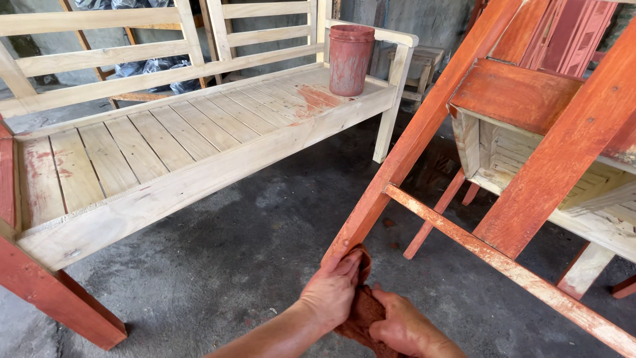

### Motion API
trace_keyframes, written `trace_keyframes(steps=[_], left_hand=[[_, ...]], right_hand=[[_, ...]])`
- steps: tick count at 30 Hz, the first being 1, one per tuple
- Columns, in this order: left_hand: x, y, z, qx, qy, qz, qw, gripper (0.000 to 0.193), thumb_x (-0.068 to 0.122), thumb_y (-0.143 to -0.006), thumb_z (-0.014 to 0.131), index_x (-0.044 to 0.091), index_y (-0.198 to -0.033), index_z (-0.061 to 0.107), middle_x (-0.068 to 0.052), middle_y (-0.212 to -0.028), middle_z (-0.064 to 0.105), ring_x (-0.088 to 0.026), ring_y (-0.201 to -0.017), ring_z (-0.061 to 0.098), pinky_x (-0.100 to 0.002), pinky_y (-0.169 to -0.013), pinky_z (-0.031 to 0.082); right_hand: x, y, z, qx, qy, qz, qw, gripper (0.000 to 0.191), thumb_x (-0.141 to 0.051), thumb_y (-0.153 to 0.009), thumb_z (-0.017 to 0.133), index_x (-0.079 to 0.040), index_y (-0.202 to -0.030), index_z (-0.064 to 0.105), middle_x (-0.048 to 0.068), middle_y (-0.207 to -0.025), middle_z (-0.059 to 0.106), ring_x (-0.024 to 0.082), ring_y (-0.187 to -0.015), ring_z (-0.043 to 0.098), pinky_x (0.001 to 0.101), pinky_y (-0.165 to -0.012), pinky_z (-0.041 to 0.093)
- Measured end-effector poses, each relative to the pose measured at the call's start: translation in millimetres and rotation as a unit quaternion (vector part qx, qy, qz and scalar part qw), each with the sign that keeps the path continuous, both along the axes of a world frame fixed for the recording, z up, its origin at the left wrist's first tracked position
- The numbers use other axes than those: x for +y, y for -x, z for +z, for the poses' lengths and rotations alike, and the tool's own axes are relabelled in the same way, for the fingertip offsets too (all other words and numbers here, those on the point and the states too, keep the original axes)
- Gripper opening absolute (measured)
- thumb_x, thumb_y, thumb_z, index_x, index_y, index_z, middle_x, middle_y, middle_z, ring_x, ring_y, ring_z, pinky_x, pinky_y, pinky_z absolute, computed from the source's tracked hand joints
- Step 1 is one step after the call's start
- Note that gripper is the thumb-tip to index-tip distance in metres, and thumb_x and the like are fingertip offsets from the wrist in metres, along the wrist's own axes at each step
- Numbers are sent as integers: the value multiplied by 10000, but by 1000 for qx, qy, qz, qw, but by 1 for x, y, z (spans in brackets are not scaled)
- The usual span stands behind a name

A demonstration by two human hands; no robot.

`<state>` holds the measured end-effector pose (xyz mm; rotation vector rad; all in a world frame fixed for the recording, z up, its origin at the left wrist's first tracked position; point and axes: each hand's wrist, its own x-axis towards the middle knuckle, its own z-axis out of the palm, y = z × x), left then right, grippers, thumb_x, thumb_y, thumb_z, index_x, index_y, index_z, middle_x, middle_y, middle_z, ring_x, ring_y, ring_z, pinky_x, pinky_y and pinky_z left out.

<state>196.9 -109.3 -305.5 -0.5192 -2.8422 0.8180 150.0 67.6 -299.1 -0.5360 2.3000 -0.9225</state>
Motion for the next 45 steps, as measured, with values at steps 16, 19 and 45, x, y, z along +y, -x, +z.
trace_keyframes(steps=[16, 19, 45], left_hand=[[-3, -30, 2, -92, 53, 15, 994, 647, 333, -963, 465, -52, -1483, 464, -237, -1588, 367, -380, -1556, 107, -626, -1172, -187], [4, -19, 2, -76, 57, 17, 995, 651, 336, -946, 476, -52, -1468, 476, -233, -1584, 380, -385, -1548, 111, -625, -1167, -177], [7, 6, 64, -8, -26, 18, 999, 641, 297, -951, 474, -68, -1479, 451, -207, -1583, 400, -294, -1550, 155, -594, -1203, -125]], right_hand=[[-16, -27, 25, -183, 51, -16, 982, 731, 55, -700, 563, -1, -1426, 504, 142, -1281, 740, 195, -1195, 737, 306, -1047, 559], [-14, -24, 29, -108, -29, -19, 994, 698, 41, -715, 588, -28, -1408, 548, 128, -1226, 742, 209, -1156, 730, 312, -1026, 562], [-6, -1, 67, -47, 42, -27, 998, 544, 22, -646, 655, -16, -1188, 687, 143, -939, 806, 230, -782, 768, 365, -734, 628]])
